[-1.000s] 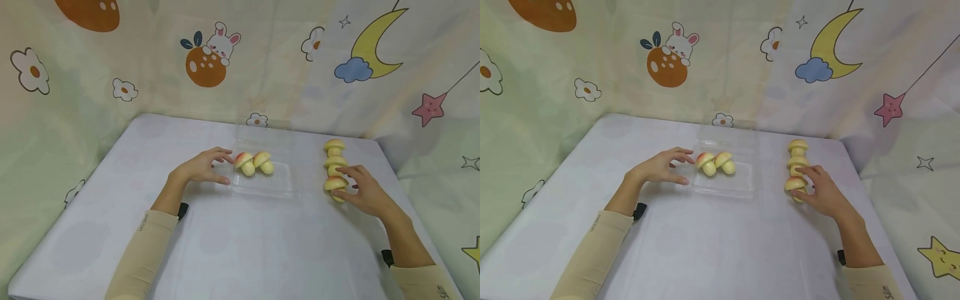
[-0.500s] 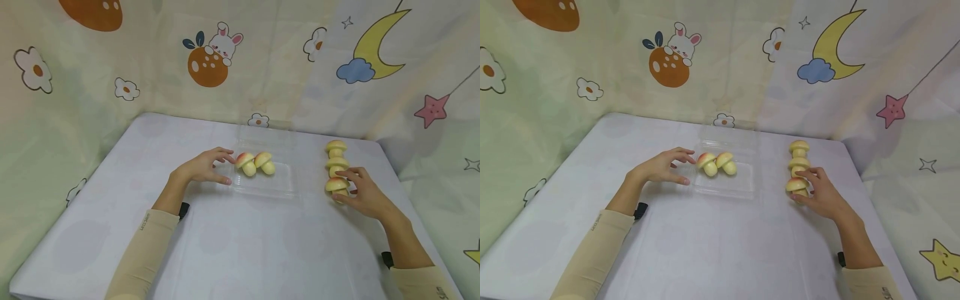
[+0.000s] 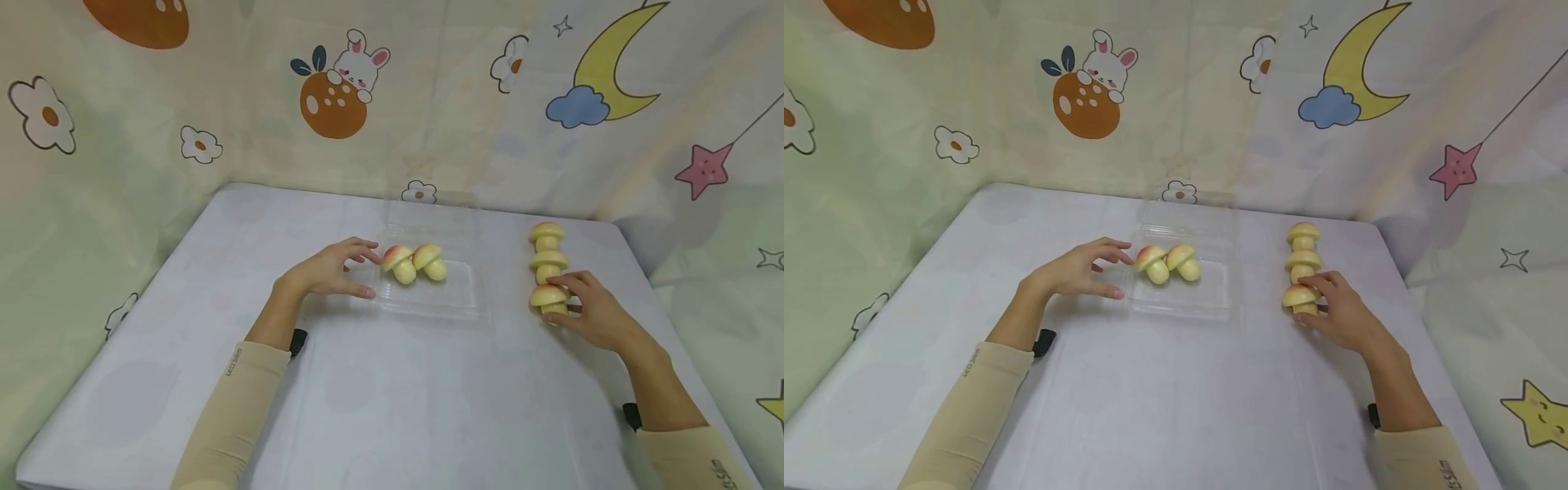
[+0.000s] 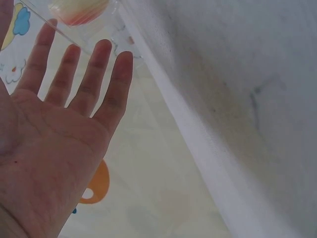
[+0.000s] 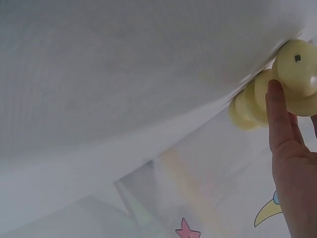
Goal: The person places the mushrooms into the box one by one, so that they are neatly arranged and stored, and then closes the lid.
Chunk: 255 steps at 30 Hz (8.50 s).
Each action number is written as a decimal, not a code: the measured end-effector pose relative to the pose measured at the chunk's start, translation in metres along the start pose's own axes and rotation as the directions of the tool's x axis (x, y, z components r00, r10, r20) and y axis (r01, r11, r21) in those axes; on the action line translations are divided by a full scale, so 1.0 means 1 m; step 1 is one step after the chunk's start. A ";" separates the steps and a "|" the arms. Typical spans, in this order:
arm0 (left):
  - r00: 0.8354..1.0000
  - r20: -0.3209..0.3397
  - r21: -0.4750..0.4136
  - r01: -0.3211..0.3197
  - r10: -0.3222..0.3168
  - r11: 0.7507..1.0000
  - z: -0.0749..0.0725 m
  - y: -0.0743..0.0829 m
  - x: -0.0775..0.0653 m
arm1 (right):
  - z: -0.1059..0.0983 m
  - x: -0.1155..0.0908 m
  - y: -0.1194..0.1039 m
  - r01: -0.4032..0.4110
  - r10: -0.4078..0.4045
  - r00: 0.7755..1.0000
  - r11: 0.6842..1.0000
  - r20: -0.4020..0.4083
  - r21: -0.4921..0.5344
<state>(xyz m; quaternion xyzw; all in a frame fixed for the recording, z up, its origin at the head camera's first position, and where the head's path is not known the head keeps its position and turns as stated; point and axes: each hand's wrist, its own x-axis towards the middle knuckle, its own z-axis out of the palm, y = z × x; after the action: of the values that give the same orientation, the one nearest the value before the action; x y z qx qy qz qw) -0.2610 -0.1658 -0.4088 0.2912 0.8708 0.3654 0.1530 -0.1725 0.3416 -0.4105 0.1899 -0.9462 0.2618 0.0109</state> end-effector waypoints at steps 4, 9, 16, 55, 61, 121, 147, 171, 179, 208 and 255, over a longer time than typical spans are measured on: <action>1.000 -0.003 -0.004 -0.001 0.001 1.000 0.000 0.000 -0.001 | 0.000 0.000 0.000 0.008 -0.008 1.000 1.000 0.008 -0.001; 1.000 0.000 -0.007 0.000 0.000 1.000 0.001 0.000 0.000 | 0.000 -0.001 -0.001 0.024 -0.024 1.000 1.000 0.004 -0.004; 1.000 0.001 -0.004 -0.005 0.005 1.000 0.000 0.001 0.000 | 0.000 -0.002 -0.002 0.043 -0.043 0.998 0.999 -0.038 0.003; 1.000 -0.002 -0.015 0.006 -0.006 1.000 0.000 0.002 -0.001 | -0.012 0.021 -0.028 0.115 -0.107 0.986 0.992 -0.130 0.049; 1.000 -0.002 -0.006 0.009 -0.009 1.000 0.000 0.001 -0.003 | -0.012 0.030 -0.037 0.111 -0.101 0.987 0.991 -0.123 0.072; 1.000 -0.006 -0.020 -0.014 0.013 1.000 0.001 0.002 -0.001 | 0.046 0.100 -0.077 0.175 -0.139 0.980 0.944 -0.144 0.278; 1.000 -0.004 -0.014 -0.023 0.023 1.000 0.001 0.004 -0.002 | 0.061 0.115 -0.086 0.250 -0.229 0.964 0.953 -0.135 0.169; 1.000 -0.002 -0.003 -0.014 0.014 1.000 0.000 0.003 0.001 | 0.063 0.115 -0.082 0.146 -0.143 0.988 0.987 -0.062 0.061; 1.000 -0.002 -0.007 -0.014 0.014 1.000 0.001 0.002 0.001 | 0.065 0.117 -0.089 0.124 -0.123 0.992 0.992 -0.042 0.016; 1.000 0.004 -0.016 -0.005 0.005 1.000 -0.001 0.005 -0.002 | 0.064 0.120 -0.091 0.135 -0.136 0.991 0.991 -0.018 -0.025; 1.000 0.018 0.031 -0.005 0.005 1.000 0.004 0.007 0.005 | 0.042 0.105 -0.076 0.150 -0.150 0.989 0.989 -0.011 -0.010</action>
<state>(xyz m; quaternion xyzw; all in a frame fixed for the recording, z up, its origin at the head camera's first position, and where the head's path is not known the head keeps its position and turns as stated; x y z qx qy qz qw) -0.2605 -0.1564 -0.4069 0.2991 0.8742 0.3495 0.1555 -0.2388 0.2239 -0.3971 0.2589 -0.9304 0.2567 0.0367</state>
